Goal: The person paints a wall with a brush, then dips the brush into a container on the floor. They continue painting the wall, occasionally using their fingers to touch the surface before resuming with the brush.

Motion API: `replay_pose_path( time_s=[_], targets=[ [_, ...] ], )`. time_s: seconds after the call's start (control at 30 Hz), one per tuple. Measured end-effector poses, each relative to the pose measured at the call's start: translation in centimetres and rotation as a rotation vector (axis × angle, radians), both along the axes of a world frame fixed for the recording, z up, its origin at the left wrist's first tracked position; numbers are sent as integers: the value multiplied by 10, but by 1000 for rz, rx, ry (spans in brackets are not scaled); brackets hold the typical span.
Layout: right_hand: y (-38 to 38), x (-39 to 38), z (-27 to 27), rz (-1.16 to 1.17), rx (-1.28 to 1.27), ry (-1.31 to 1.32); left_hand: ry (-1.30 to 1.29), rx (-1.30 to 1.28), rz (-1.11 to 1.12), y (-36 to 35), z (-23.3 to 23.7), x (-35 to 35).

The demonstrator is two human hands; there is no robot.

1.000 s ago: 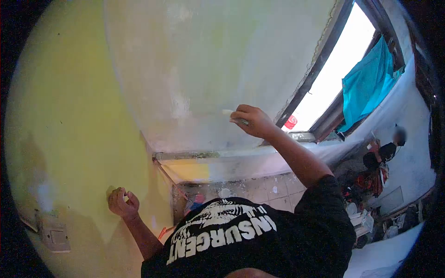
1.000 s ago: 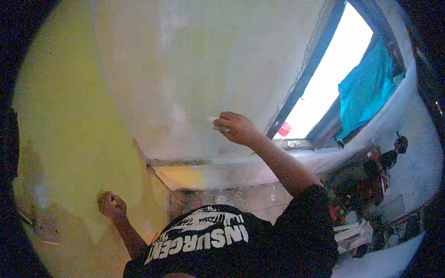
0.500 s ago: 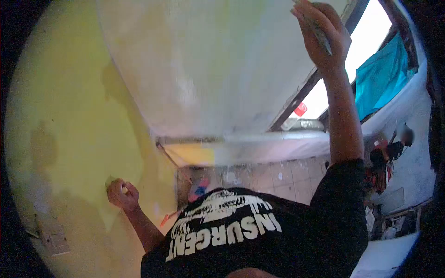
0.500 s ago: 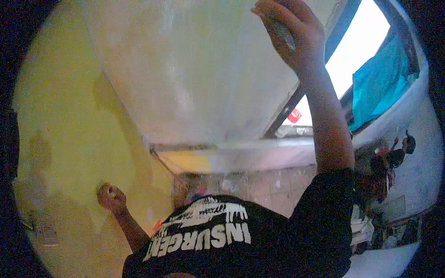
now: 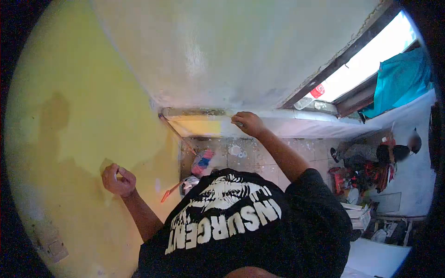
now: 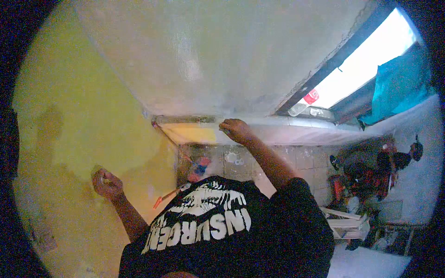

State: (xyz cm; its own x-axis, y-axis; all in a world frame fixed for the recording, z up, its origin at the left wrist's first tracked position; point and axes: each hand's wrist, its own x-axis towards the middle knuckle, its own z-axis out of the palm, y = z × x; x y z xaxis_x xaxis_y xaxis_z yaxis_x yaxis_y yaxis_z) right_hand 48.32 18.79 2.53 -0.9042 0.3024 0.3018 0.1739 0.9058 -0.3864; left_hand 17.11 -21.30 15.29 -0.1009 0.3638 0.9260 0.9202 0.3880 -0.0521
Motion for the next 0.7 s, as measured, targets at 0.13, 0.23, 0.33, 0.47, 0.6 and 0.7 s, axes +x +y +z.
replay_pose_path(
  time_s=[0.13,0.23,0.33,0.47,0.6,0.7],
  targets=[
    [26,-16,-38,-76,85,-77,70,87,5,7,1,-2],
    [36,-18,-25,-105,118,-100,-16,6,7,5,3,1],
    [50,-32,47,-83,149,-179,61,122,-32,6,2,-6],
    [73,-24,192,-91,256,-34,36,39,-7,4,6,-2],
    [69,-17,393,-109,287,289,27,68,0,4,1,-3],
    [52,-3,501,-179,641,416,24,62,34,0,-6,-6]
  ],
)
